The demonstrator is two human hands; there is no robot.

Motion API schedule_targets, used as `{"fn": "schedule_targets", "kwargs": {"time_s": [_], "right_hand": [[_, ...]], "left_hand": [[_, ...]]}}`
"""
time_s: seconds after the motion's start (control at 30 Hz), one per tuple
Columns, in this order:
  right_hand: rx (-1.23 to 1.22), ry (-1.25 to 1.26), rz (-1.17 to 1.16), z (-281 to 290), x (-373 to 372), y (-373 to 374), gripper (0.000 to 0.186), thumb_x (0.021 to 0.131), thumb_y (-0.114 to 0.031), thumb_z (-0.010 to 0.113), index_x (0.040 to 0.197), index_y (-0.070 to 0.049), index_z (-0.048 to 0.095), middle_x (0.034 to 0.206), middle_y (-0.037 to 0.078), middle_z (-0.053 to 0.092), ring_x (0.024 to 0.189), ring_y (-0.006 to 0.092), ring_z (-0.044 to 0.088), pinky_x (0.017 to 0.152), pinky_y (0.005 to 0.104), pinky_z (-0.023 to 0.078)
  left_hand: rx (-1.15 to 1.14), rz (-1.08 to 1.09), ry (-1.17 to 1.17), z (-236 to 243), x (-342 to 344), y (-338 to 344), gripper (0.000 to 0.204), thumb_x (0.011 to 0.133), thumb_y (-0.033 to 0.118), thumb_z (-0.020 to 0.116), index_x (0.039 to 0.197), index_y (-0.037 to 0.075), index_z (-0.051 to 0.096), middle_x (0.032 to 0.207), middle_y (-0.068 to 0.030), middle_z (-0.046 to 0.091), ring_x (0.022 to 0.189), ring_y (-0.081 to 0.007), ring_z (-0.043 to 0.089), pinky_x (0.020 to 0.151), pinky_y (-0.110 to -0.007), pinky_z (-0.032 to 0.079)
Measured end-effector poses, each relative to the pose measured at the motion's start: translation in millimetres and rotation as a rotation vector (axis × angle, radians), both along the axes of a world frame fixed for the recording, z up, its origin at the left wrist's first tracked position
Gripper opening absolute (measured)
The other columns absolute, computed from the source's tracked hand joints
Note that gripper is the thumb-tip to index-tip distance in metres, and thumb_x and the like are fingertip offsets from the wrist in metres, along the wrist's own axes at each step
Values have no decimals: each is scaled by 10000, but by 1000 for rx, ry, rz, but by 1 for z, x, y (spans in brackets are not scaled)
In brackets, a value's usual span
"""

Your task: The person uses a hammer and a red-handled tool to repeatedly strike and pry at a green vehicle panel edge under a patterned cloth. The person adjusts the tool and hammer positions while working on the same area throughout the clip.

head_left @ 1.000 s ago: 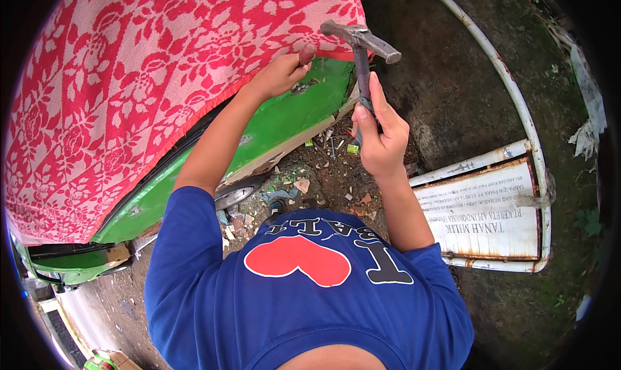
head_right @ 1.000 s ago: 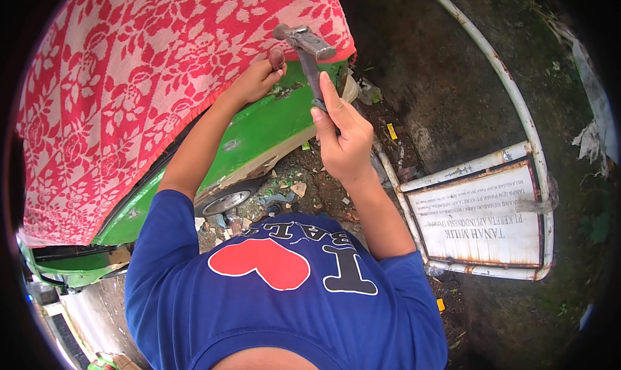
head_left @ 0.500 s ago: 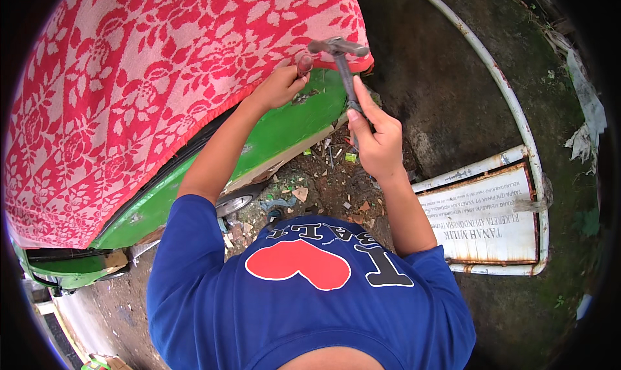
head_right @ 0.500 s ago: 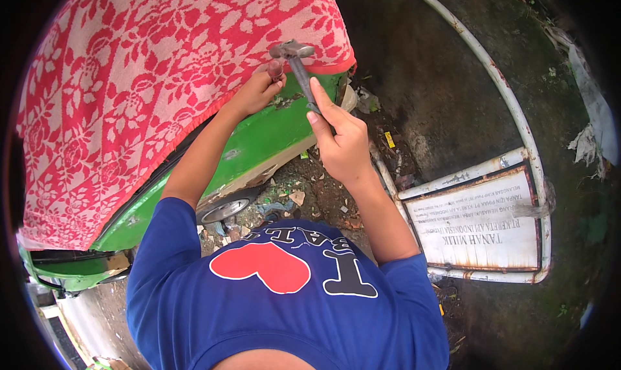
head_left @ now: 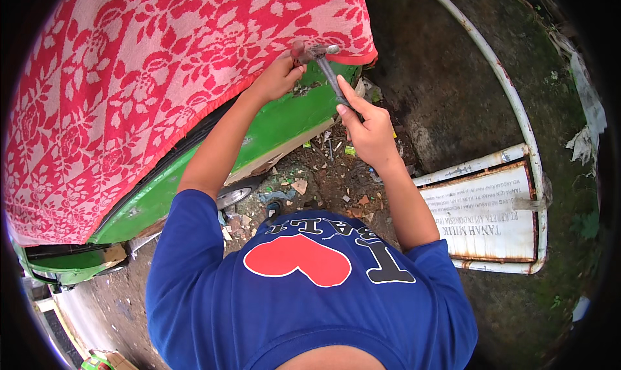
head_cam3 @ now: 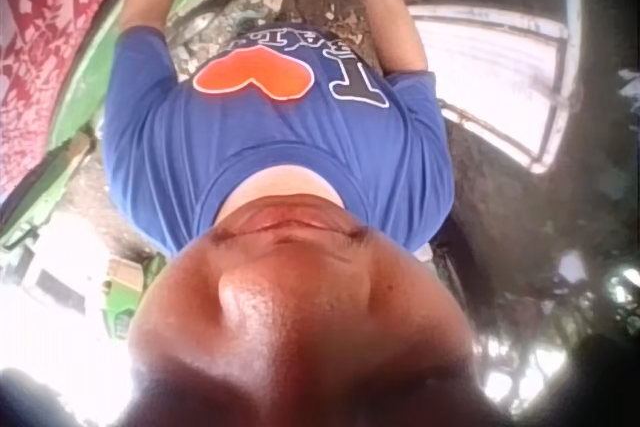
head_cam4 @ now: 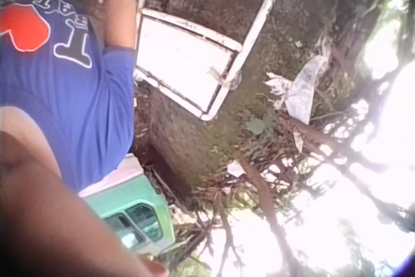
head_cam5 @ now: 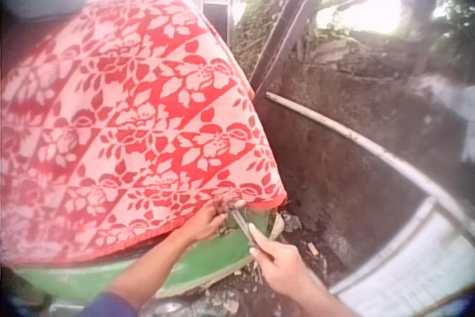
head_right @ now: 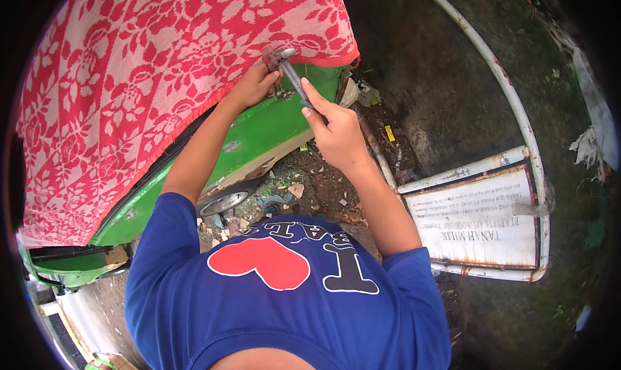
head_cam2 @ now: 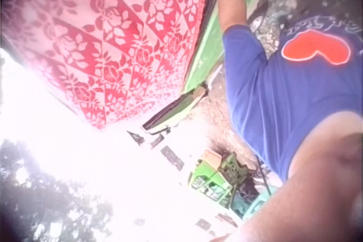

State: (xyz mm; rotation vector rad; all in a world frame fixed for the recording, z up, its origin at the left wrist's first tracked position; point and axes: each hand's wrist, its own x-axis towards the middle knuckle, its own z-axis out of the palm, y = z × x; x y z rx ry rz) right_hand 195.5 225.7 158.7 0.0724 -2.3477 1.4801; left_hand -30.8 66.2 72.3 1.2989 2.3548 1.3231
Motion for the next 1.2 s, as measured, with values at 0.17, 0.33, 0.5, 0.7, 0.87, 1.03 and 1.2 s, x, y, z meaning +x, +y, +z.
{"fn": "schedule_targets", "kwargs": {"time_s": [0.17,0.33,0.5,0.7,0.87,1.03,1.2], "right_hand": [[-271,147,-36,-1,22,0,500,948,-19,591,1437,-89,513,763,0,614,585,51,494,539,232,450],[-286,82,-39,-7,32,7,497,954,-22,585,1441,-82,506,785,6,617,600,46,497,537,227,450],[-395,63,-55,-19,38,9,496,962,-31,581,1448,-83,499,774,-2,598,607,44,499,538,221,455],[-371,74,-6,-11,33,6,501,956,-31,590,1446,-72,497,785,2,607,605,45,500,536,223,453],[-244,222,1,1,24,-5,493,953,-36,595,1436,-62,505,787,23,635,594,57,501,543,232,453],[190,46,-16,9,6,-6,484,942,-48,606,1416,-38,510,872,99,703,611,137,548,631,278,496],[-118,53,-66,-12,13,-7,478,936,-32,607,1407,-74,536,876,75,721,627,97,532,628,276,486]], "left_hand": [[37,-56,69,4,11,-1,116,982,156,500,971,55,556,803,-15,519,671,-107,504,641,-296,446],[72,7,81,11,13,-5,117,989,142,492,990,45,558,802,-18,525,665,-108,509,644,-295,447],[110,51,-257,11,13,-10,137,999,125,465,998,25,558,790,-11,527,653,-100,531,646,-288,455],[74,28,-167,14,15,-6,165,989,171,502,983,13,550,765,-34,528,645,-120,543,618,-314,459],[33,18,-112,11,11,-3,140,994,149,497,999,22,555,774,-14,534,655,-110,548,627,-302,464],[-58,20,-23,14,12,0,161,991,167,511,996,12,555,761,-20,530,639,-119,540,610,-301,460],[-64,74,-80,-2,5,-7,222,968,215,526,991,-5,548,751,-121,544,701,-206,564,694,-384,465]]}}
